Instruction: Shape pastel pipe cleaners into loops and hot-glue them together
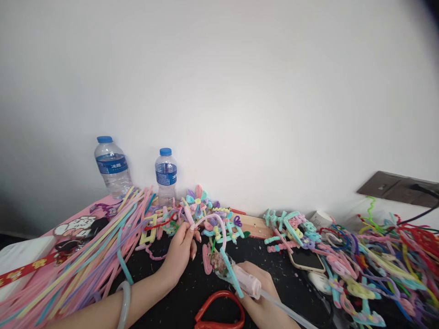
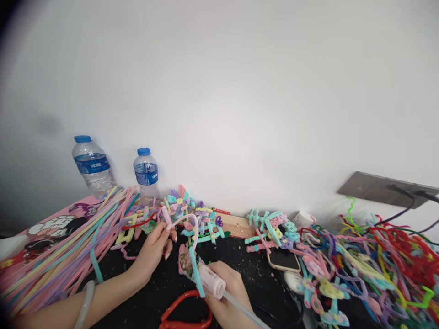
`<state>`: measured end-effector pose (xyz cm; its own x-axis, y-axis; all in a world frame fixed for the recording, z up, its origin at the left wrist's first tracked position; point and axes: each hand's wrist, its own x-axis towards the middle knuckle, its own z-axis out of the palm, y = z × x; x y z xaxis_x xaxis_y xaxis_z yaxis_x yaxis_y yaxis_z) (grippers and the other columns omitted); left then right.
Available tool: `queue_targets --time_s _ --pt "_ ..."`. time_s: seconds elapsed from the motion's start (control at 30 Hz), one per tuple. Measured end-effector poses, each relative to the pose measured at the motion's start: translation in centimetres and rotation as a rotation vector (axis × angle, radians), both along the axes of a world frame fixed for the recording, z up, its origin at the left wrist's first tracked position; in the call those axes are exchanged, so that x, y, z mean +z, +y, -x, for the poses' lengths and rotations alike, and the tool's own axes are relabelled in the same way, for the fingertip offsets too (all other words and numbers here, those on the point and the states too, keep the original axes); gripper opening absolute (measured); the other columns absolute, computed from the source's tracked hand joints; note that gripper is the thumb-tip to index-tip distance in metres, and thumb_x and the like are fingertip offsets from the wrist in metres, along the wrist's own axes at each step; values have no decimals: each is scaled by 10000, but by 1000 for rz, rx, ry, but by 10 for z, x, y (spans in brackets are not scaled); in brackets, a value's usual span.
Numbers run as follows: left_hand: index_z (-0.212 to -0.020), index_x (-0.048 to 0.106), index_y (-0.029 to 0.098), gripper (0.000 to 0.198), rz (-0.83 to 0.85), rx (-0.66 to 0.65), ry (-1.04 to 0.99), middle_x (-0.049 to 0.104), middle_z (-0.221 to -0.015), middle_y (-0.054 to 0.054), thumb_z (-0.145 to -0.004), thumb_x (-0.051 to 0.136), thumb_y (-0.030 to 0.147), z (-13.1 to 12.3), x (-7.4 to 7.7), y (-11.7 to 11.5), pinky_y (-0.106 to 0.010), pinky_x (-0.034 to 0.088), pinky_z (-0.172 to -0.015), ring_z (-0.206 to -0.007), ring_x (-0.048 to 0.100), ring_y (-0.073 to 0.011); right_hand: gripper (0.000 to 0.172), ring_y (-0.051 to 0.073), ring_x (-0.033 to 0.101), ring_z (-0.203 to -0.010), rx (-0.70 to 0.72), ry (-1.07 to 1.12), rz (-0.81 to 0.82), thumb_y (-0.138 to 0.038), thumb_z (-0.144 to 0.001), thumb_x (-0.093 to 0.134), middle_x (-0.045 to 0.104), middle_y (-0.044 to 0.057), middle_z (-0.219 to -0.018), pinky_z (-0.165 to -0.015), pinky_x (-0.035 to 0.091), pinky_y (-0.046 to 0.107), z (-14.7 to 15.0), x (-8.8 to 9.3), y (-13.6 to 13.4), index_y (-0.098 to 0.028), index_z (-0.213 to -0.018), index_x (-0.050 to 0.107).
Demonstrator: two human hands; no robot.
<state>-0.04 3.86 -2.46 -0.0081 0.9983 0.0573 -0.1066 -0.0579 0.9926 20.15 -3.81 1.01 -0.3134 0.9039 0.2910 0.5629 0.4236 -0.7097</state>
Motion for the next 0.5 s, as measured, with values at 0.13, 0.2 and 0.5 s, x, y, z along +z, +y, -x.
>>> queue_targets --time_s 0.13,0.2,0.5 --pt "-780 428 184 248 13 7 -85 517 -703 55 -880 417 411 1 -4 3 -164 267 -377 -365 362 -23 96 169 587 -640 -23 23 -35 -190 -803 519 635 20 -727 -598 444 225 -3 -7 2 -191 -785 614" --pt "-787 439 180 255 21 16 -126 518 -696 53 -872 436 420 2 -4 4 -162 264 -390 -377 358 -22 102 171 592 -630 -44 34 -55 -184 -787 523 640 18 -718 -596 455 223 -5 -11 4 -188 -795 625" --pt "-774 475 169 268 29 54 -180 545 -691 38 -847 488 427 1 -2 4 -174 273 -421 -395 348 -21 192 227 623 -634 -506 316 1 -337 -774 608 684 41 -663 -569 494 269 -10 -23 14 -152 -769 660"
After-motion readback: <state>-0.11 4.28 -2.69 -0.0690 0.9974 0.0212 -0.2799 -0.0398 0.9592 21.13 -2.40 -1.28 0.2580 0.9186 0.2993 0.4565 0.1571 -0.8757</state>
